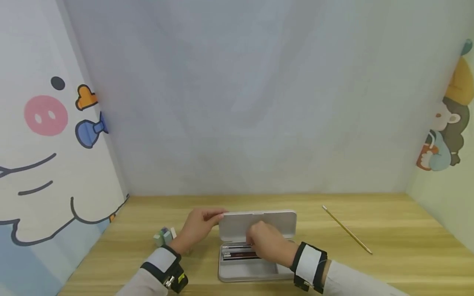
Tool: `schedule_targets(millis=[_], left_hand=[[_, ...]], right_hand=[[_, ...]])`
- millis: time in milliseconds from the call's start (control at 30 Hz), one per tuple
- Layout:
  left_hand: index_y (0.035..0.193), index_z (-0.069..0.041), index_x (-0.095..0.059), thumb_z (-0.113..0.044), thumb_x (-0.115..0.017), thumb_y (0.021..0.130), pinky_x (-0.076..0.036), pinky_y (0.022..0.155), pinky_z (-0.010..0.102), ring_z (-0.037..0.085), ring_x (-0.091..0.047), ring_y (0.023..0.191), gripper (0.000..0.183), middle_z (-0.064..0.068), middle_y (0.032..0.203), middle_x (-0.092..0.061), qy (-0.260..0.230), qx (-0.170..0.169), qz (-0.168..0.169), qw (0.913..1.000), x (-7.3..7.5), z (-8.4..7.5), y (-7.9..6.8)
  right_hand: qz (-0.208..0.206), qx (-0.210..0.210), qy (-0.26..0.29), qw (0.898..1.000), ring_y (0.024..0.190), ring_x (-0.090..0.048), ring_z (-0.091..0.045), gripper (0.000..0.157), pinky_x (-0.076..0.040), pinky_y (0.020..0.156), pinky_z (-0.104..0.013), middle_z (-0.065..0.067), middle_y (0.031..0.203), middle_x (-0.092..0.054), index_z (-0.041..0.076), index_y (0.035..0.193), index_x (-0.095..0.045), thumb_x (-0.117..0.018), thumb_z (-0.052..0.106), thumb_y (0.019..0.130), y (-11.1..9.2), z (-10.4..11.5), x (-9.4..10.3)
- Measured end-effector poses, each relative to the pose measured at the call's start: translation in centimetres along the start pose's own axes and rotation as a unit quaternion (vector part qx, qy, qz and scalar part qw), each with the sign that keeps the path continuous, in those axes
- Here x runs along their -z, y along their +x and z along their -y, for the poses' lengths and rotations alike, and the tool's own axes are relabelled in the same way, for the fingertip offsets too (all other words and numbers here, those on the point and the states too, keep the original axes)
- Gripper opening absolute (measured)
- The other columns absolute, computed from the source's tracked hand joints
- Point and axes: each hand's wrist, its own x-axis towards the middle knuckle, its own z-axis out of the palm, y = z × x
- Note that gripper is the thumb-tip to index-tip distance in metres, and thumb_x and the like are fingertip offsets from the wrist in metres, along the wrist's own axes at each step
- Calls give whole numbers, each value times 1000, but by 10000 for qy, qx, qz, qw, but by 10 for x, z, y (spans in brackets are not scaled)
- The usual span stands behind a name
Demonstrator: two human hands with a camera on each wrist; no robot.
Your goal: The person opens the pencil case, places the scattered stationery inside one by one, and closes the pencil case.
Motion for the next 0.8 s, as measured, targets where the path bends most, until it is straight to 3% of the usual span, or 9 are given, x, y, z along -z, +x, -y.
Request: schedule_targets(millis=[333, 500, 633, 800], left_hand=[[102, -12, -69, -15, -60, 86, -53, 82, 36, 16, -61, 96, 18, 8, 105, -67, 41, 17, 21, 10000, 0, -4, 2], [102, -12, -69, -15, -60, 86, -53, 83, 37, 16, -61, 94, 19, 8, 103, -68, 60, 6, 45, 10000, -1, -9, 6], [102, -12, -69, -15, -60, 87, -53, 82, 36, 15, -61, 93, 19, 8, 102, -68, 36, -109, 128, 9999, -3, -9, 8], [103, -13, -69, -18, -60, 86, -53, 83, 38, 17, -60, 97, 20, 8, 105, -67, -13, 17, 62, 10000, -1, -2, 1]], right_hand=[[-164, 99, -385, 9991, 62, -53, -8, 14, -49, 54, -25, 2, 68, -62, 12, 70, -66, -71, 1, 63, -2, -11, -19], [-272, 84, -433, 9987, 60, -50, -7, 15, -47, 52, -24, 3, 67, -61, 12, 67, -65, -70, -1, 62, -4, -13, -16], [-127, -100, -499, 9986, 61, -49, -5, 13, -47, 53, -23, 4, 67, -61, 13, 68, -65, -71, 1, 65, -5, -12, -9], [-117, 56, -473, 9988, 62, -49, -5, 13, -47, 54, -22, 5, 67, -60, 13, 68, -65, -72, 2, 65, -8, -9, -11]])
